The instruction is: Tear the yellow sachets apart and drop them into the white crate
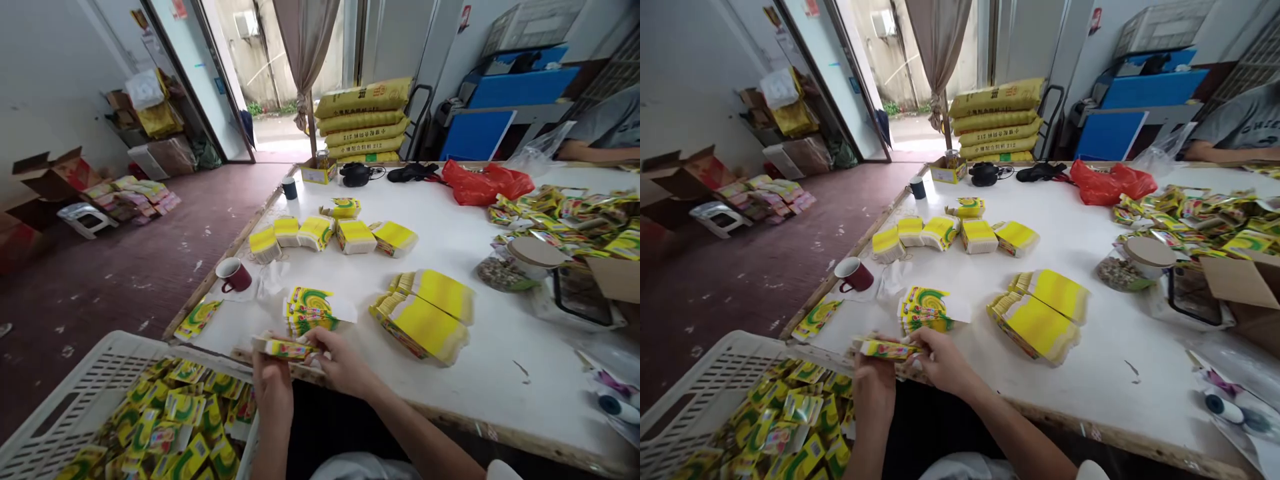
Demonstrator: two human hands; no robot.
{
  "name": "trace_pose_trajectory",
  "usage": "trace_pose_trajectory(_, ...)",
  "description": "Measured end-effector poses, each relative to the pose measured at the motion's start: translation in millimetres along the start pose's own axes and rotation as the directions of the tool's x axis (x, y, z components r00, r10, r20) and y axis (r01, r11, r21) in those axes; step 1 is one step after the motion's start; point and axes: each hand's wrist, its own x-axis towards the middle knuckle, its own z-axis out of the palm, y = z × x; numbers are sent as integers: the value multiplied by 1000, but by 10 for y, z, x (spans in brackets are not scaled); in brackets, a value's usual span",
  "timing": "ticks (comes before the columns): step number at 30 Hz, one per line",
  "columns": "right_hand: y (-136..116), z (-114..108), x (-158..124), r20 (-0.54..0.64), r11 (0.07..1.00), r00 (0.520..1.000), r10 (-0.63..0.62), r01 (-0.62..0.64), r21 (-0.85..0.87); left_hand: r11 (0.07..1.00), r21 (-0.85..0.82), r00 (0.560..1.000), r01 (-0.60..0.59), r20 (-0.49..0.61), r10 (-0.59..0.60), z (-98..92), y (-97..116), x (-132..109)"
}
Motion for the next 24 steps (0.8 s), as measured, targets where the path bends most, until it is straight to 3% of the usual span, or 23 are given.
trace_pose_trajectory(4, -25, -219, 17, -18, 993, 996, -90, 88, -73, 988, 145, 997, 44, -74, -33, -139, 24, -20)
trace_pose_trajectory(7, -65, -356, 15, -22, 946, 975, -220, 208, -247, 981, 193, 997, -2, 76, -13, -271, 220, 89)
trace_pose_trajectory(10, -165, -412, -19, 89, 823, 945, -316, 320, -470, 957, 223, 950, -184, 290, 115, -397, 435, 224)
trace_pose_trajectory(11, -202, -398, -39, 156, 779, 931, -330, 362, -513, 929, 292, 921, -229, 375, 109, -422, 470, 246)
trace_pose_trajectory(13, -257, -331, -80, 266, 725, 897, -352, 441, -529, 815, 512, 863, -273, 504, -28, -432, 459, 232)
trace_pose_trajectory(15, -258, -246, -107, 229, 737, 891, -393, 454, -502, 655, 699, 847, -288, 504, -166, -396, 361, 152)
trace_pose_trajectory(17, -200, -177, -108, -5, 829, 921, -390, 349, -438, 556, 772, 884, -306, 447, -134, -347, 221, 39)
trace_pose_trajectory(19, -107, -121, -86, -213, 950, 943, -256, 205, -234, 525, 770, 898, -364, 440, -23, -317, 81, -68)
trace_pose_trajectory(20, -59, -92, -70, -228, 988, 962, -149, 135, -73, 514, 757, 886, -404, 463, 14, -314, 19, -111)
trace_pose_trajectory(22, 24, -29, -42, -87, 962, 995, 57, -32, 271, 483, 730, 850, -483, 523, 59, -326, -76, -163)
trace_pose_trajectory(24, 76, 29, -26, 107, 843, 981, 165, -196, 501, 426, 709, 809, -562, 579, 101, -345, -119, -169)
